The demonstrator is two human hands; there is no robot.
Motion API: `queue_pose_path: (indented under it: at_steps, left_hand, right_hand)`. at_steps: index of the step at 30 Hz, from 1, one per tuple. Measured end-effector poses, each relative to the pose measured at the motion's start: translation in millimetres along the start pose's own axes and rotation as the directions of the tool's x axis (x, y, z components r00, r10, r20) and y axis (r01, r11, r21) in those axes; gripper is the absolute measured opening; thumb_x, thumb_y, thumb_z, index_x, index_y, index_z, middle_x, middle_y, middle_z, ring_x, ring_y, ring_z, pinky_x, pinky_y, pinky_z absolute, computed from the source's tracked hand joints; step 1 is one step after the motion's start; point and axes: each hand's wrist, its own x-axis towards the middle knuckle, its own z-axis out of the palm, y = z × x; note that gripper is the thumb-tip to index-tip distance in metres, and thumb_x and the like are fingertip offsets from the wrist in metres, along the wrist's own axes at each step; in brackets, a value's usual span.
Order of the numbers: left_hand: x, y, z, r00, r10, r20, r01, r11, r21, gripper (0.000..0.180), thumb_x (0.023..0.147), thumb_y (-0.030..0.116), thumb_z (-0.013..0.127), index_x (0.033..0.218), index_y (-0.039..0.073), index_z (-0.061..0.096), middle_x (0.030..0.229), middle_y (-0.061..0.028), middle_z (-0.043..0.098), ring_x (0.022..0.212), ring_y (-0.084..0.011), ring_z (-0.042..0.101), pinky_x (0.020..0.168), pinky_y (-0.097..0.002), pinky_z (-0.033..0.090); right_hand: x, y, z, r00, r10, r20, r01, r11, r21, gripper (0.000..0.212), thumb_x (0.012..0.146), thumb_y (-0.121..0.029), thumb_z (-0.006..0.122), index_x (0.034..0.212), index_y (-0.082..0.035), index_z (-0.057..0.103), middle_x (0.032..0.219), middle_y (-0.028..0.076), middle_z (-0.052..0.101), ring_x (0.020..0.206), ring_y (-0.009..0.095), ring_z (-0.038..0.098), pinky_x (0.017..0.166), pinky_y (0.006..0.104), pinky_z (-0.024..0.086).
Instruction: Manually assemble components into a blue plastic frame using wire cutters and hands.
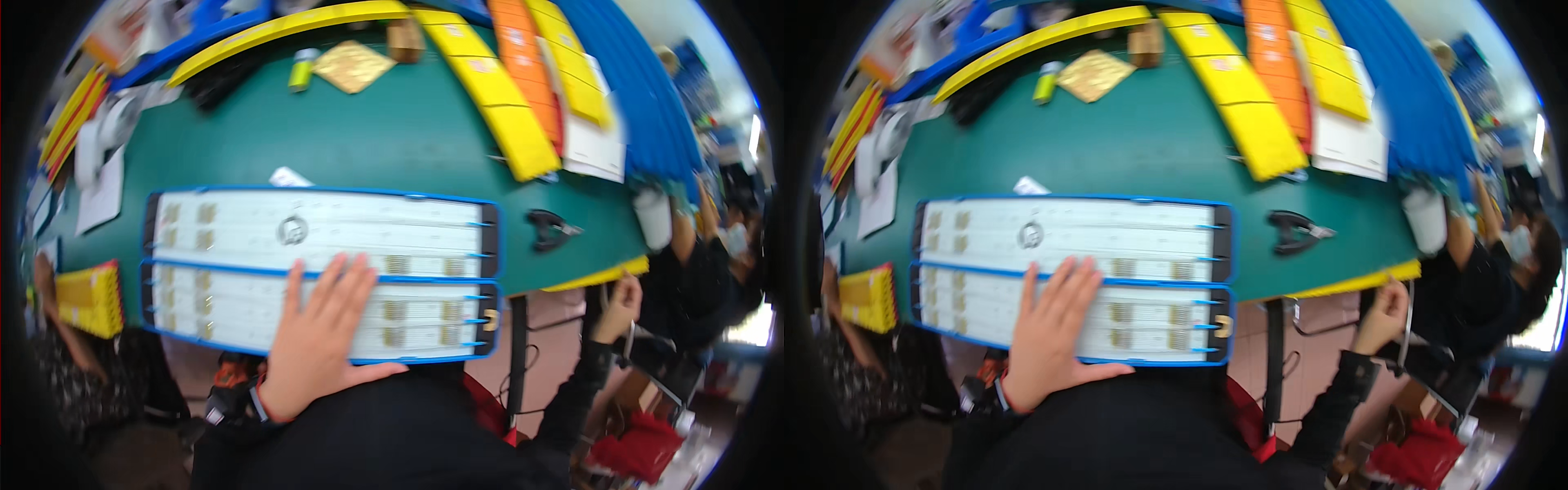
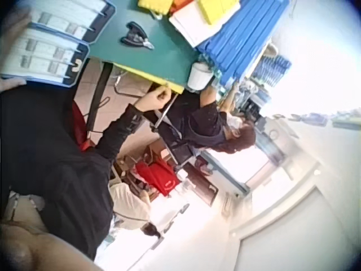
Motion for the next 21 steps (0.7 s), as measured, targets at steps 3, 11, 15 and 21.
queue_pose_path:
  at_steps: [3,11,15,21]
  left_hand:
    - [-10.6,-6.3,-5.6,1.0,-0.003,-0.014,0.003,1.0,-0.003,0.103,0.068,0.068,0.066,0.139,0.0,0.038,0.144,-0.015,0.04,0.136,-0.0312,0.036,0.111,-0.0586,0.016]
    - [-18.4,6.8,-7.6,0.989,0.125,-0.082,-0.15,0.821,-0.551,0.097,0.075,0.055,0.071,0.144,0.0,0.031,0.15,-0.0211,0.027,0.14,-0.0399,0.024,0.112,-0.0559,0.015]
    - [-12.8,39.3,-3.3,0.854,0.511,-0.092,-0.302,0.345,-0.889,0.082,0.078,0.026,0.071,0.145,0.003,0.029,0.151,-0.0197,0.024,0.143,-0.0395,0.014,0.115,-0.055,0.009]
    - [-17.8,36.9,-3.4,0.74,0.659,-0.137,-0.08,-0.117,-0.99,0.019,0.087,0.011,0.061,0.104,0.004,0.066,0.108,-0.0104,0.065,0.106,-0.0271,0.061,0.107,-0.0462,0.036]
  right_hand:
    - [13.3,-16.0,4.4,1.0,0.002,0.022,0.001,0.991,-0.132,0.018,0.095,-0.01,0.057,0.104,0.005,0.061,0.102,0.008,0.064,0.095,0.015,0.059,0.088,0.0271,0.045]
    - [-61.0,-289.5,30.0,0.533,-0.509,0.676,0.598,0.792,0.126,0.007,0.076,-0.005,0.058,0.082,-0.009,0.061,0.091,0.013,0.058,0.105,0.036,0.054,0.09,0.0455,0.04]
    - [-61.7,-354.3,76.7,-0.108,-0.776,0.622,0.267,0.58,0.77,0.016,0.085,-0.022,0.058,0.09,-0.01,0.068,0.089,0.005,0.066,0.098,0.031,0.062,0.086,0.0454,0.043]
    - [-19.8,-363.4,95.5,0.465,-0.685,0.561,-0.064,0.605,0.793,0.008,0.09,-0.002,0.052,0.095,0.0,0.058,0.091,0.009,0.06,0.089,0.029,0.06,0.086,0.0435,0.045]
